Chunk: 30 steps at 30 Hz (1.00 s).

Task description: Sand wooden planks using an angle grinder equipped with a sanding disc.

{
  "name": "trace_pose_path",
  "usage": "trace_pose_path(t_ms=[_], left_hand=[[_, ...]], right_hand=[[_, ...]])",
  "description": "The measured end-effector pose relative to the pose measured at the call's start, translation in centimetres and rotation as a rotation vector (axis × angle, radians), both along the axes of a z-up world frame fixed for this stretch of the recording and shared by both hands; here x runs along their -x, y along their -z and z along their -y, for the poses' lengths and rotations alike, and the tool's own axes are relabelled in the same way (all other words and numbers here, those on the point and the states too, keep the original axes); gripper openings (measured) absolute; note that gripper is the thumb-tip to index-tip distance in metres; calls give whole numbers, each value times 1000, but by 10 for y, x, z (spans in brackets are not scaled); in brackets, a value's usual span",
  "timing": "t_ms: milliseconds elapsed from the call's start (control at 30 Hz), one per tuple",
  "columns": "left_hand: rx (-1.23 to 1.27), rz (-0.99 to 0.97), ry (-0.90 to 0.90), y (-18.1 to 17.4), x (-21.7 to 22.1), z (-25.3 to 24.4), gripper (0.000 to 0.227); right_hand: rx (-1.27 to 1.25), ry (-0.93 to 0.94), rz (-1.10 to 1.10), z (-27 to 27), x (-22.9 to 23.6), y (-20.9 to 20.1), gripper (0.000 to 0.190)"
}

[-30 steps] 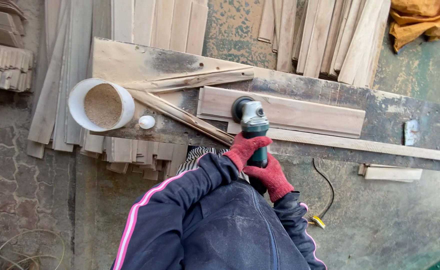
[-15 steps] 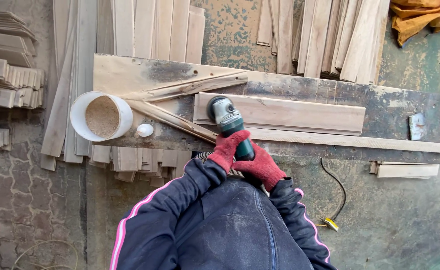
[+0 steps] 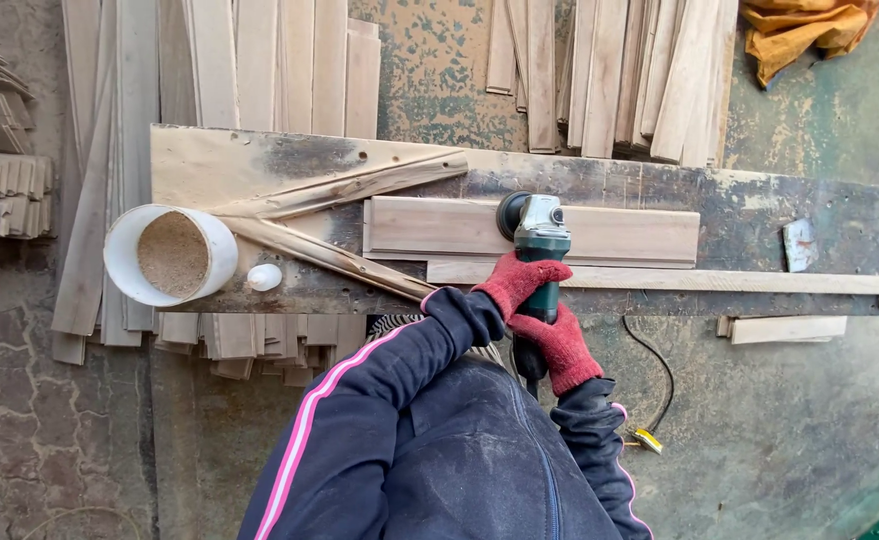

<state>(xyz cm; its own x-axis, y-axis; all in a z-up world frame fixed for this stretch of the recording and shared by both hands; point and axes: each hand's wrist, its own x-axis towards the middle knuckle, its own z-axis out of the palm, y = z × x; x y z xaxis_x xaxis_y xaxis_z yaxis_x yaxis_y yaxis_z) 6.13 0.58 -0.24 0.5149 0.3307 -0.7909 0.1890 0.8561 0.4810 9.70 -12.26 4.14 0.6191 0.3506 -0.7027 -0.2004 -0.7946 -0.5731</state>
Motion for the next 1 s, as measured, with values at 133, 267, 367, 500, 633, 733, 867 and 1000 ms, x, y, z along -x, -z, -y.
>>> trace_pose_path(t_ms=[133, 267, 367, 500, 633, 733, 867, 1000], left_hand=[[13, -13, -119, -5, 26, -11, 73], [8, -53, -215, -13, 53, -26, 72], [25, -78, -294, -13, 76, -35, 72], [53, -119, -402, 29, 103, -39, 74], [49, -165, -473, 4, 137, -52, 79], [37, -201, -436, 13, 144, -53, 86], [49, -158, -408, 12, 134, -48, 78], [34, -10, -377, 30, 88, -38, 62]], right_hand=[[0, -65, -18, -25, 17, -14, 55], [-10, -195, -52, -49, 35, -29, 57], [14, -298, -68, -69, 44, -34, 59], [104, -528, -82, -98, 62, -39, 65], [103, -600, -110, -112, 79, -37, 69], [102, -624, -132, -113, 81, -40, 73], [87, -575, -119, -104, 71, -35, 68], [56, -382, -94, -82, 53, -42, 60]])
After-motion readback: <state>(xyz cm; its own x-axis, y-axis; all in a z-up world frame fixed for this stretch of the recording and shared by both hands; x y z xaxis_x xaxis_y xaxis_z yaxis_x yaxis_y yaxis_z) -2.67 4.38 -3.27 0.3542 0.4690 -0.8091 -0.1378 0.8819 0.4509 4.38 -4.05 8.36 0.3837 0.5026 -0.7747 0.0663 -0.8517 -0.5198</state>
